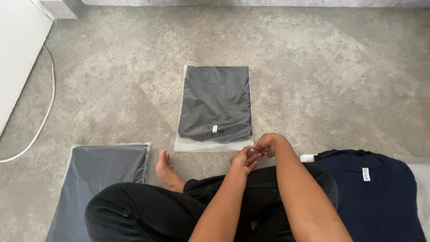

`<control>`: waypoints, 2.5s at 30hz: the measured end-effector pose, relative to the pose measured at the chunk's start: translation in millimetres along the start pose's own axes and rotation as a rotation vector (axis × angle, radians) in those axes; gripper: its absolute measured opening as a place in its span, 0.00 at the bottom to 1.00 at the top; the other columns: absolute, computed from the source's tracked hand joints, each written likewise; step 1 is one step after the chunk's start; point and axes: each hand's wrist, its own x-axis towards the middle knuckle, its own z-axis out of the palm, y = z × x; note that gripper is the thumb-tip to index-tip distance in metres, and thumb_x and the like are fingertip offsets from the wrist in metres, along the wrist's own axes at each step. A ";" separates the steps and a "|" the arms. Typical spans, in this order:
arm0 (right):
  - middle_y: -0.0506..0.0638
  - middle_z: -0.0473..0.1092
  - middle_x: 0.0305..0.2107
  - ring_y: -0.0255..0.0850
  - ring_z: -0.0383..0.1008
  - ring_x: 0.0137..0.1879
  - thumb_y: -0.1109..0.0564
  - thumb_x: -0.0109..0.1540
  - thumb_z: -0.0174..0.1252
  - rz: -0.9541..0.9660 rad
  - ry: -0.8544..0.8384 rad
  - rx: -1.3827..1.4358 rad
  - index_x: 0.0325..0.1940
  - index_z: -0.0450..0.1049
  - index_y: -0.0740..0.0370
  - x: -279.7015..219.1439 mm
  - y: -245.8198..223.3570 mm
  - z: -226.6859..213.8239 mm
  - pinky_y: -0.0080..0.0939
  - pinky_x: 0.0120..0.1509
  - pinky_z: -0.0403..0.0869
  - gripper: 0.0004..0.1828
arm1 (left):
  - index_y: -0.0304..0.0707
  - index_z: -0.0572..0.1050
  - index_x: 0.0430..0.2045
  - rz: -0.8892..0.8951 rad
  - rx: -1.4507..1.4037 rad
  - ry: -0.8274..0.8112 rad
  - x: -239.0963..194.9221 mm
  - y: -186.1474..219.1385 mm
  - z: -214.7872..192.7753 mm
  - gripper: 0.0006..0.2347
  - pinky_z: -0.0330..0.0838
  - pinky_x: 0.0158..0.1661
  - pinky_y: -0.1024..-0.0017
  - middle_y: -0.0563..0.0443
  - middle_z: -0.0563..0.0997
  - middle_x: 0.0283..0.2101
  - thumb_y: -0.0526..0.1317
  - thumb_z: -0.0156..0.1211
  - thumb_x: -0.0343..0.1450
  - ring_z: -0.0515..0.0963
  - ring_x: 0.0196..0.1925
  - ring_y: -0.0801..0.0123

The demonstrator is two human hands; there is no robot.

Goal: The person sits on the floor and folds dark-colored t-shirts. They place each folded shirt into a clear plastic bag, seal the bag, and set it aside. The process is repeated for multiple shirts.

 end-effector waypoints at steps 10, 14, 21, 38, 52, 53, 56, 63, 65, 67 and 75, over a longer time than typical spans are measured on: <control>0.46 0.69 0.25 0.38 0.75 0.30 0.56 0.62 0.48 -0.046 -0.045 -0.001 0.32 0.69 0.60 -5.0 1.7 -3.0 0.29 0.23 0.62 0.07 | 0.43 0.71 0.30 0.070 0.076 0.105 -23.3 7.2 10.8 0.14 0.69 0.17 0.76 0.58 0.77 0.34 0.44 0.67 0.57 0.80 0.26 0.69; 0.47 0.71 0.24 0.39 0.75 0.30 0.57 0.61 0.47 -0.034 -0.050 -0.047 0.30 0.70 0.60 -21.0 -2.3 0.5 0.31 0.23 0.62 0.09 | 0.42 0.72 0.26 0.097 0.101 0.142 -34.4 11.0 14.8 0.12 0.67 0.16 0.76 0.59 0.80 0.32 0.44 0.66 0.56 0.81 0.24 0.70; 0.49 0.69 0.25 0.40 0.75 0.31 0.57 0.62 0.45 -0.044 -0.046 0.004 0.32 0.69 0.63 -36.8 -1.9 2.6 0.30 0.22 0.63 0.09 | 0.38 0.69 0.31 0.116 0.028 0.159 -25.2 5.7 9.8 0.14 0.66 0.17 0.74 0.55 0.78 0.34 0.43 0.65 0.59 0.81 0.26 0.67; 0.52 0.68 0.31 0.43 0.75 0.34 0.58 0.62 0.49 -0.120 -0.061 0.052 0.49 0.64 0.69 -79.7 -12.0 9.9 0.33 0.24 0.65 0.15 | 0.40 0.67 0.33 0.121 -0.050 0.195 -29.0 9.8 6.4 0.15 0.65 0.19 0.73 0.57 0.78 0.33 0.42 0.64 0.60 0.82 0.25 0.66; 0.51 0.68 0.25 0.43 0.75 0.32 0.60 0.62 0.46 -0.070 -0.061 0.045 0.41 0.68 0.69 -40.5 -1.8 1.1 0.31 0.20 0.65 0.10 | 0.38 0.67 0.37 0.189 -0.203 0.322 -20.9 11.4 -2.5 0.16 0.65 0.19 0.70 0.55 0.75 0.37 0.40 0.62 0.60 0.82 0.24 0.64; 0.51 0.68 0.25 0.43 0.75 0.32 0.60 0.62 0.46 -0.072 -0.062 0.048 0.41 0.68 0.69 -38.8 -1.8 0.3 0.31 0.20 0.65 0.10 | 0.38 0.67 0.37 0.190 -0.200 0.323 -19.7 11.7 -3.3 0.16 0.65 0.19 0.70 0.55 0.75 0.37 0.40 0.62 0.60 0.82 0.24 0.64; 0.51 0.67 0.26 0.44 0.75 0.33 0.59 0.62 0.46 -0.047 -0.052 0.040 0.36 0.69 0.68 -38.3 -1.3 -1.9 0.31 0.22 0.66 0.09 | 0.38 0.67 0.37 0.185 -0.192 0.304 -20.3 11.0 -3.5 0.16 0.65 0.21 0.69 0.55 0.75 0.36 0.39 0.64 0.60 0.82 0.25 0.63; 0.51 0.66 0.25 0.44 0.75 0.33 0.57 0.62 0.48 -0.033 -0.033 0.062 0.33 0.70 0.68 -35.7 -2.0 -5.5 0.31 0.22 0.66 0.11 | 0.37 0.67 0.39 0.196 -0.261 0.298 -31.3 15.1 -8.5 0.15 0.66 0.24 0.68 0.54 0.73 0.39 0.39 0.62 0.62 0.82 0.27 0.63; 0.51 0.66 0.25 0.44 0.75 0.33 0.57 0.62 0.48 -0.033 -0.029 0.063 0.32 0.70 0.68 -38.0 -2.9 -5.9 0.31 0.22 0.66 0.11 | 0.36 0.67 0.39 0.201 -0.260 0.296 -27.8 15.7 -10.0 0.14 0.66 0.25 0.68 0.53 0.72 0.39 0.38 0.62 0.63 0.82 0.28 0.63; 0.49 0.66 0.25 0.43 0.76 0.34 0.57 0.62 0.46 -0.026 -0.044 0.071 0.33 0.69 0.67 -37.9 -1.7 -7.0 0.30 0.23 0.66 0.11 | 0.38 0.68 0.39 0.165 -0.261 0.278 -26.1 16.3 -10.3 0.15 0.66 0.24 0.68 0.55 0.72 0.39 0.39 0.63 0.62 0.82 0.28 0.63; 0.48 0.67 0.25 0.42 0.76 0.34 0.58 0.63 0.46 -0.016 -0.038 0.080 0.33 0.69 0.66 -32.5 -1.1 -8.9 0.31 0.23 0.66 0.10 | 0.39 0.68 0.37 0.178 -0.307 0.287 -22.7 18.4 -20.4 0.14 0.66 0.24 0.68 0.55 0.72 0.39 0.39 0.64 0.62 0.82 0.29 0.62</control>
